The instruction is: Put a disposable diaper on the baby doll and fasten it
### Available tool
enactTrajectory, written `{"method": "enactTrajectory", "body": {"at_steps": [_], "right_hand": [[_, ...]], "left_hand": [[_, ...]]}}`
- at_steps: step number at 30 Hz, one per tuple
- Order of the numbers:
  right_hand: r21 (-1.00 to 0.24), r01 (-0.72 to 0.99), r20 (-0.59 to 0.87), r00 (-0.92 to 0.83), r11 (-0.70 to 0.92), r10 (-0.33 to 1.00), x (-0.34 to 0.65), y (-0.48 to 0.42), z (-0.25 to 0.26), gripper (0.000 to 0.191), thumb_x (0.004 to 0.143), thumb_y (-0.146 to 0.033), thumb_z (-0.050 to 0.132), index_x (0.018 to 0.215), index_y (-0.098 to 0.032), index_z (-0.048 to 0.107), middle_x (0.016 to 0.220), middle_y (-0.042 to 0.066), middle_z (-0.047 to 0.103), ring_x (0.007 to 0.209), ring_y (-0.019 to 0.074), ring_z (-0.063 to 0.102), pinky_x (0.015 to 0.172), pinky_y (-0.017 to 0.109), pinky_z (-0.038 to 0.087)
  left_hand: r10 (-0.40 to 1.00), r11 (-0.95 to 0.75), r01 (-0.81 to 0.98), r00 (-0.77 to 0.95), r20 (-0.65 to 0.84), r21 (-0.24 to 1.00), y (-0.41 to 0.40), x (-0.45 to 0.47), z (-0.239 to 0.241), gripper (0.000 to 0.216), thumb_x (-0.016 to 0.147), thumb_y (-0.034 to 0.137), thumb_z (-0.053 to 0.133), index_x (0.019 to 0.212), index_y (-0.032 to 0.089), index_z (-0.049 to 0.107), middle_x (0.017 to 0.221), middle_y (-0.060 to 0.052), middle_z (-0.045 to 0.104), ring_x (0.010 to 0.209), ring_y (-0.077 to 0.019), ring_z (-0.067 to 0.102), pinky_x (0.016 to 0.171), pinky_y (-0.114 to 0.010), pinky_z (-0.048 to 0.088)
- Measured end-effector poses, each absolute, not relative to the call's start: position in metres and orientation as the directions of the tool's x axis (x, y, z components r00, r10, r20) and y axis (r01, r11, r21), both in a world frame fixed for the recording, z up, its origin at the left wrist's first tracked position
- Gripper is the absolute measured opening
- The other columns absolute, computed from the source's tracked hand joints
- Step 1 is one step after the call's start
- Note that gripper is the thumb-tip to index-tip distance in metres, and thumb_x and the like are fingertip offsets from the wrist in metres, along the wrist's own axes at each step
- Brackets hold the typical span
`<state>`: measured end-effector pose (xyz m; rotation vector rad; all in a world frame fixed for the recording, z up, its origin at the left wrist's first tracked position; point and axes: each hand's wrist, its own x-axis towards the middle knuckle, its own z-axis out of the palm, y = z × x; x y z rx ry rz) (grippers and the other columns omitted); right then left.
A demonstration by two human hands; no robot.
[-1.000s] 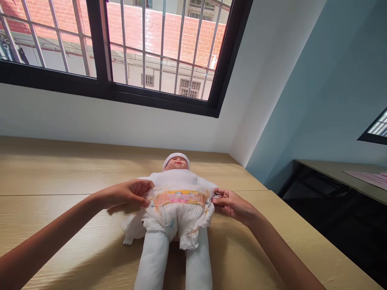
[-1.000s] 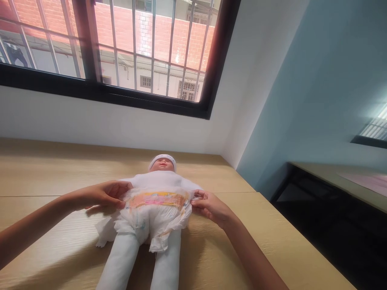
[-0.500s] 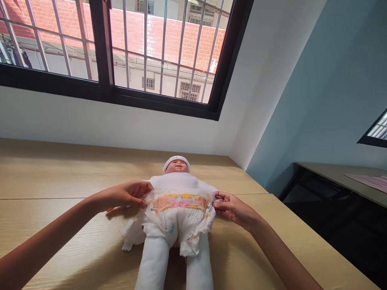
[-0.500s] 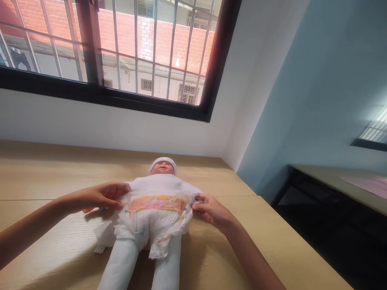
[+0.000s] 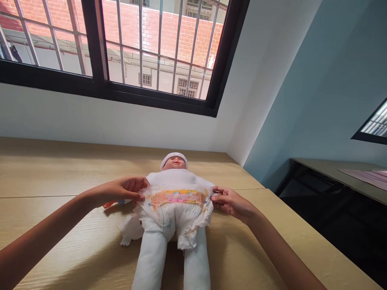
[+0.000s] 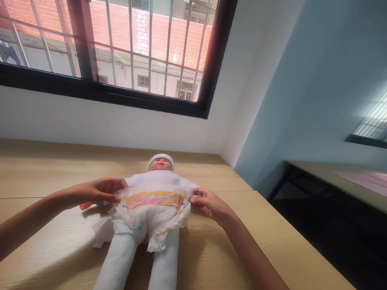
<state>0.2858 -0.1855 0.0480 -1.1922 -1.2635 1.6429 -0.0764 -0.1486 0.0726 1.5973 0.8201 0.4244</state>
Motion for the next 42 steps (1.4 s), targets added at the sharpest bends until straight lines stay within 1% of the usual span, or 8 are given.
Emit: {"method": "enactTrajectory", "body": {"at_steps": [11, 14, 17, 22, 28, 37, 39, 42], "right_hand": [[-0.973, -0.014, -0.213, -0.304, -0.228, 0.928, 0.287, -0.186, 0.049, 0.032, 0.069, -0.026, 0.080, 0.097, -0.018, 0.067, 0.100, 0.005, 0.068, 0.096, 0.0174, 0.064, 0.094, 0.031, 0.048], [-0.970, 0.152, -0.209, -0.142, -0.187, 0.968, 0.286, -0.188, 0.055, 0.034, 0.069, -0.025, 0.078, 0.100, -0.019, 0.065, 0.108, 0.006, 0.065, 0.095, 0.0176, 0.063, 0.092, 0.032, 0.048], [-0.925, 0.366, -0.118, -0.030, -0.099, 0.993, 0.286, -0.194, 0.064, 0.038, 0.072, -0.029, 0.074, 0.107, -0.021, 0.062, 0.112, 0.007, 0.061, 0.095, 0.0191, 0.060, 0.083, 0.033, 0.049], [-0.855, 0.501, 0.003, -0.254, 0.134, 0.967, 0.280, -0.213, 0.079, 0.034, 0.081, -0.043, 0.069, 0.106, -0.022, 0.059, 0.088, 0.003, 0.062, 0.082, 0.0188, 0.057, 0.073, 0.032, 0.047], [-0.838, 0.541, -0.126, -0.319, 0.072, 0.939, 0.265, -0.229, 0.078, 0.034, 0.079, -0.038, 0.072, 0.106, -0.023, 0.058, 0.093, 0.004, 0.066, 0.089, 0.0220, 0.061, 0.075, 0.032, 0.049], [-0.840, 0.536, -0.087, -0.296, 0.090, 0.951, 0.259, -0.226, 0.070, 0.024, 0.080, -0.031, 0.069, 0.100, -0.022, 0.059, 0.089, 0.004, 0.067, 0.086, 0.0217, 0.063, 0.074, 0.033, 0.049], [-0.837, 0.537, -0.077, -0.298, 0.101, 0.952, 0.260, -0.225, 0.072, 0.021, 0.081, -0.029, 0.068, 0.099, -0.022, 0.059, 0.087, 0.003, 0.066, 0.083, 0.0207, 0.062, 0.072, 0.032, 0.049], [-0.832, 0.539, -0.048, -0.301, 0.129, 0.952, 0.261, -0.227, 0.079, 0.019, 0.082, -0.027, 0.065, 0.099, -0.022, 0.059, 0.085, 0.002, 0.063, 0.080, 0.0184, 0.059, 0.069, 0.030, 0.048]], "left_hand": [[0.709, -0.058, 0.303, 0.683, -0.174, 0.951, -0.147, -0.080, 0.070, 0.025, 0.075, 0.036, 0.074, 0.090, 0.019, 0.063, 0.073, 0.002, 0.056, 0.062, -0.0066, 0.048, 0.048, -0.014, 0.034], [0.686, -0.057, 0.322, 0.700, -0.197, 0.945, -0.147, -0.079, 0.069, 0.026, 0.076, 0.038, 0.073, 0.090, 0.019, 0.062, 0.070, 0.001, 0.057, 0.057, -0.0066, 0.047, 0.043, -0.015, 0.030], [0.689, -0.048, 0.317, 0.697, -0.199, 0.947, -0.148, -0.078, 0.070, 0.026, 0.075, 0.037, 0.074, 0.089, 0.019, 0.062, 0.071, 0.002, 0.056, 0.059, -0.0063, 0.048, 0.045, -0.013, 0.032], [0.672, -0.057, 0.315, 0.714, -0.197, 0.947, -0.149, -0.075, 0.073, 0.024, 0.077, 0.036, 0.072, 0.087, 0.017, 0.061, 0.068, 0.002, 0.054, 0.058, -0.0061, 0.044, 0.045, -0.014, 0.032], [0.682, -0.081, 0.369, 0.698, -0.218, 0.926, -0.152, -0.075, 0.074, 0.025, 0.079, 0.036, 0.070, 0.087, 0.015, 0.061, 0.068, 0.003, 0.053, 0.059, -0.0068, 0.043, 0.046, -0.014, 0.031], [0.676, -0.096, 0.402, 0.698, -0.237, 0.910, -0.155, -0.075, 0.073, 0.026, 0.080, 0.040, 0.068, 0.089, 0.016, 0.060, 0.059, 0.005, 0.050, 0.043, -0.0045, 0.033, 0.033, -0.018, 0.015], [0.670, -0.096, 0.402, 0.703, -0.239, 0.911, -0.154, -0.075, 0.073, 0.025, 0.080, 0.038, 0.067, 0.089, 0.016, 0.060, 0.059, 0.005, 0.049, 0.044, -0.0051, 0.034, 0.034, -0.017, 0.018], [0.764, -0.215, 0.448, 0.631, -0.136, 0.868, -0.154, -0.074, 0.076, 0.021, 0.081, 0.032, 0.064, 0.095, 0.018, 0.059, 0.072, 0.002, 0.057, 0.060, -0.0101, 0.048, 0.047, -0.017, 0.036]]}}
